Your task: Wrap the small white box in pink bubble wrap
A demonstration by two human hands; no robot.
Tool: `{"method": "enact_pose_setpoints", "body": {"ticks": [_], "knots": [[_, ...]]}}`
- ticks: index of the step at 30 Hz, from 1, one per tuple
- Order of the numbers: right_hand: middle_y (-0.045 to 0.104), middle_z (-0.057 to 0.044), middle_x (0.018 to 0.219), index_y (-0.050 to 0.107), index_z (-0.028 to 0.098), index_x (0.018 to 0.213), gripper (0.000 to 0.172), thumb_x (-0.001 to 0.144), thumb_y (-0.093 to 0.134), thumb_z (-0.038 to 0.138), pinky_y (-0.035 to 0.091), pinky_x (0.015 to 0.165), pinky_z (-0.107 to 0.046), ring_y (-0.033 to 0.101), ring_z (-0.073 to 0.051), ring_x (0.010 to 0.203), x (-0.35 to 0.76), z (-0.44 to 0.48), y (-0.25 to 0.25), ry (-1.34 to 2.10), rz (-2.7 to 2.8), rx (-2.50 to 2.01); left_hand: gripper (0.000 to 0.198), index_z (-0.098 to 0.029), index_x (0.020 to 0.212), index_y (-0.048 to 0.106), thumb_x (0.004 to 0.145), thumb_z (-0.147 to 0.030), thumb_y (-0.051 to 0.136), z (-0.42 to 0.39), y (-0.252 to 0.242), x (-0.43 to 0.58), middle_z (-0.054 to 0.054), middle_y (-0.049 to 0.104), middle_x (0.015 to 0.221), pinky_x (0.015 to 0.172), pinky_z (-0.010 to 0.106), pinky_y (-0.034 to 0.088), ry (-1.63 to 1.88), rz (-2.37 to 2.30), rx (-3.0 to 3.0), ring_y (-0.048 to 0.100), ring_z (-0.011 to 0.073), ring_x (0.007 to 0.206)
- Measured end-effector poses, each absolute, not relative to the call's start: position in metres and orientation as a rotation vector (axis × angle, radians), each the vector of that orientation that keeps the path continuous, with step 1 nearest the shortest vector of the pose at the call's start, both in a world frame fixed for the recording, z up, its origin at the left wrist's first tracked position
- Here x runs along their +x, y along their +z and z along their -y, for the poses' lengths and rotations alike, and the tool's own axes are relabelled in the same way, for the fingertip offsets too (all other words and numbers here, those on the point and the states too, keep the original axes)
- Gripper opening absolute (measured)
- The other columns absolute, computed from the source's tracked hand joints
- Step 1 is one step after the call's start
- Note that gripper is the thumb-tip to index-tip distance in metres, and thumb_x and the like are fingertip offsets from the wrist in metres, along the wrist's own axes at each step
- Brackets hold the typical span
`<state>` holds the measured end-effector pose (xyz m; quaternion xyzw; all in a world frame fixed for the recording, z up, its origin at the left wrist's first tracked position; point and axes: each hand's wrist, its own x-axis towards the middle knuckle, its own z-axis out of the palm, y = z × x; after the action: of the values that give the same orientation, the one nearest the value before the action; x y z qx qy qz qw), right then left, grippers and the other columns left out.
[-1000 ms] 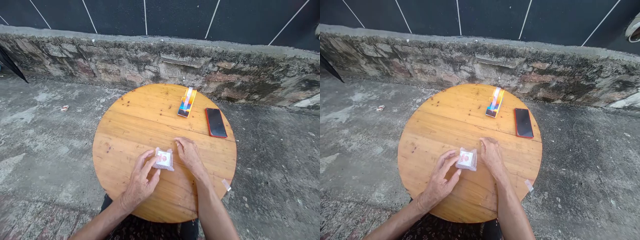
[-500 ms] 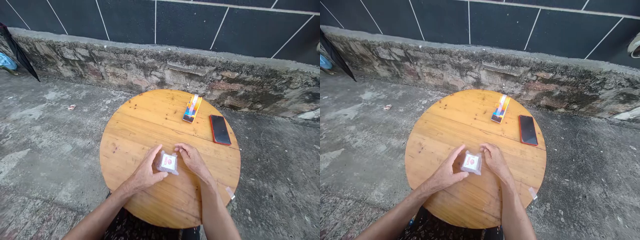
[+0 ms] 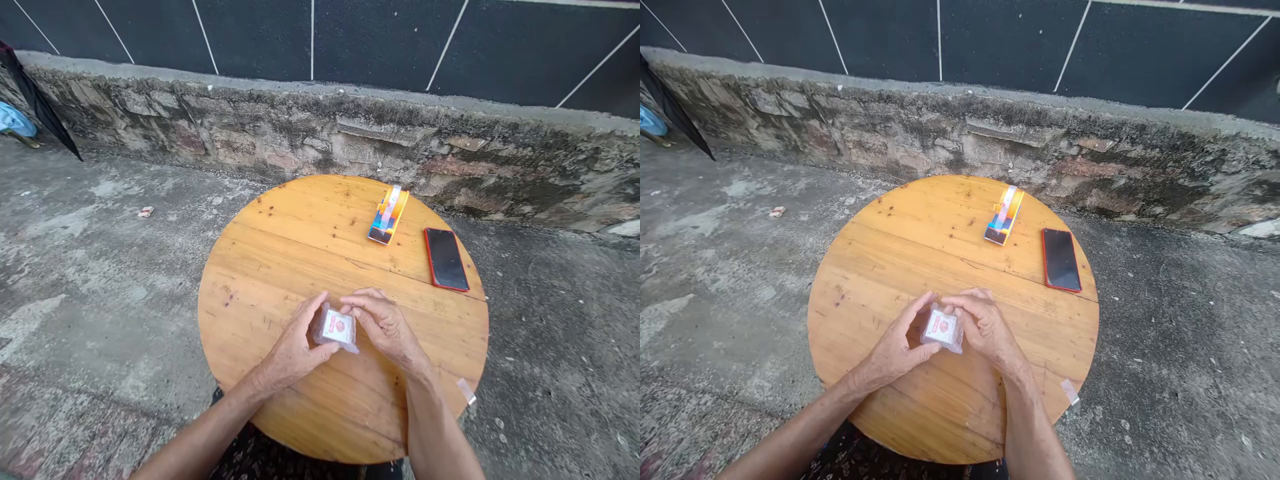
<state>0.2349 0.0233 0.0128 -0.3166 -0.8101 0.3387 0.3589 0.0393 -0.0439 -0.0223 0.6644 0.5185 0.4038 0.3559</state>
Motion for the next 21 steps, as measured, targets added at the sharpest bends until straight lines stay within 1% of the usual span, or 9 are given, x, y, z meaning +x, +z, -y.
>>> {"method": "enact_pose_setpoints", "body": {"ticks": [6, 13, 17, 21], "knots": [[0.072, 0.0, 0.091, 0.063, 0.028, 0.111, 0.03, 0.092, 0.048, 0.011, 0.039, 0.087, -0.038, 0.059, -0.018, 0.095, 0.2327, -0.0232, 0.0113, 0.855, 2.132, -0.766, 0.078, -0.023, 0.143, 0.03, 0.075, -0.019, 0.068, 0.0433, -0.0257, 0.0396, 0.013, 0.044, 0.142, 0.108, 0.047, 0.038, 1.04, -1.332, 1.654, 0.044, 0.0281, 0.131], [0.072, 0.003, 0.09, 0.063, 0.033, 0.113, 0.038, 0.089, 0.048, 0.007, 0.036, 0.089, -0.039, 0.059, -0.019, 0.098, 0.2314, -0.025, 0.0076, 0.824, 2.187, -0.767, 0.079, -0.025, 0.144, 0.028, 0.076, -0.018, 0.067, 0.0429, -0.0276, 0.0389, 0.01, 0.046, 0.141, 0.11, 0.045, 0.036, 1.046, -1.309, 1.659, 0.044, 0.0259, 0.13], [0.073, 0.001, 0.091, 0.065, 0.03, 0.109, 0.03, 0.091, 0.05, 0.012, 0.039, 0.091, -0.038, 0.06, -0.019, 0.1, 0.2333, -0.0238, 0.0092, 0.907, 2.07, -0.78, 0.078, -0.025, 0.144, 0.028, 0.077, -0.02, 0.067, 0.0429, -0.0278, 0.0383, 0.011, 0.044, 0.142, 0.11, 0.046, 0.035, 1.028, -1.313, 1.666, 0.043, 0.0269, 0.131], [0.072, 0.0, 0.093, 0.065, 0.028, 0.109, 0.023, 0.093, 0.05, 0.022, 0.045, 0.088, -0.035, 0.063, -0.018, 0.093, 0.2394, -0.0248, 0.0078, 1.021, 1.841, -0.931, 0.079, -0.025, 0.144, 0.029, 0.076, -0.023, 0.069, 0.0448, -0.0288, 0.0364, 0.011, 0.042, 0.144, 0.11, 0.048, 0.036, 1.015, -1.351, 1.674, 0.043, 0.0281, 0.131]]}}
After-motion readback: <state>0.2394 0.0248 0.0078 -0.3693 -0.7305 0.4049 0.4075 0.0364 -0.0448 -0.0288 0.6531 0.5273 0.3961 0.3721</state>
